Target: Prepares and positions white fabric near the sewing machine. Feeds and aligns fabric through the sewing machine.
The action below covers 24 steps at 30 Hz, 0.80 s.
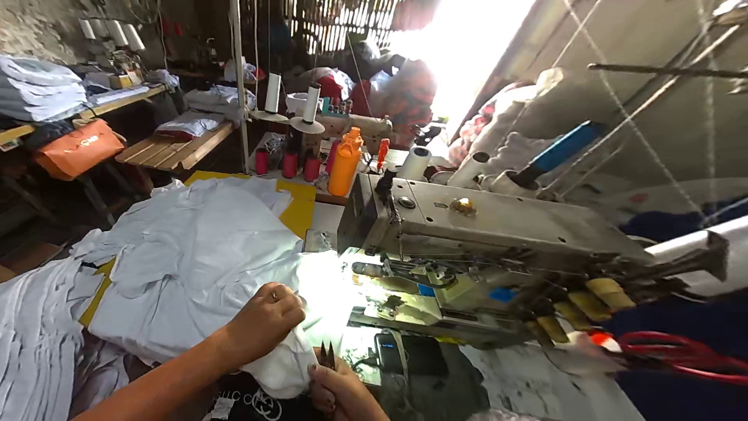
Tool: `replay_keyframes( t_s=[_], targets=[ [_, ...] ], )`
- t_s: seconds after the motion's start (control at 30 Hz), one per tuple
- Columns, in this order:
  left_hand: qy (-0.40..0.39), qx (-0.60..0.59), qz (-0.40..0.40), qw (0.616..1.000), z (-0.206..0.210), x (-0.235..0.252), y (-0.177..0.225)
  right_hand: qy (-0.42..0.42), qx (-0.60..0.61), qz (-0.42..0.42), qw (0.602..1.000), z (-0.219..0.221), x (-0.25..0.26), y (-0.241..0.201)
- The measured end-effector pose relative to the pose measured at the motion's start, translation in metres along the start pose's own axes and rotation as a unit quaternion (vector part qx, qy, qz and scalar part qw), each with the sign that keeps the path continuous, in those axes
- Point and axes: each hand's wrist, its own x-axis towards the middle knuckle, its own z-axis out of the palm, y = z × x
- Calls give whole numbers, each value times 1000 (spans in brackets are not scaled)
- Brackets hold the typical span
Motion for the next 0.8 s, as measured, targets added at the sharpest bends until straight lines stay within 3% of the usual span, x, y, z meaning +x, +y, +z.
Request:
replay_keyframes(
  t_s=[0.07,0.13,0.23,0.3,0.37,0.47,0.53,0.6,0.63,0.7,0.73,0.8],
  targets=[
    [-88,-52,-38,994,-6,2,-8,76,-53,-73,993,11,-2,-4],
    [-163,-212,-65,961,-18,11,-12,136,-161,-138,968,14,-4,-6],
    [-222,-388,-35,894,-22,25,-8,123,-301,-227,918,15,-10,-10],
    [-245,-413,-12,877,-15,29,-8,111,-374,-283,876,13,-14,-12],
    [-242,-403,-10,883,-11,32,-11,113,-358,-264,889,13,-19,-15],
    [-248,-403,-29,880,-18,38,-11,97,-236,-98,962,12,-23,-23],
    [-259,-423,-18,868,-23,41,-10,49,-161,-22,986,7,-22,-25],
    [-245,-396,1,885,-28,43,-9,39,-156,-43,986,6,-19,-26],
    [-212,-331,12,920,-32,43,-8,59,-196,-83,975,6,-18,-28],
    [-81,-110,19,990,-44,41,-9,119,-365,-189,904,3,-10,-37],
    [-5,-18,11,1000,-53,41,-14,147,-452,-243,846,-2,-4,-42],
    [143,58,-32,987,-80,39,-35,188,-568,-325,732,-14,8,-59]
  ],
)
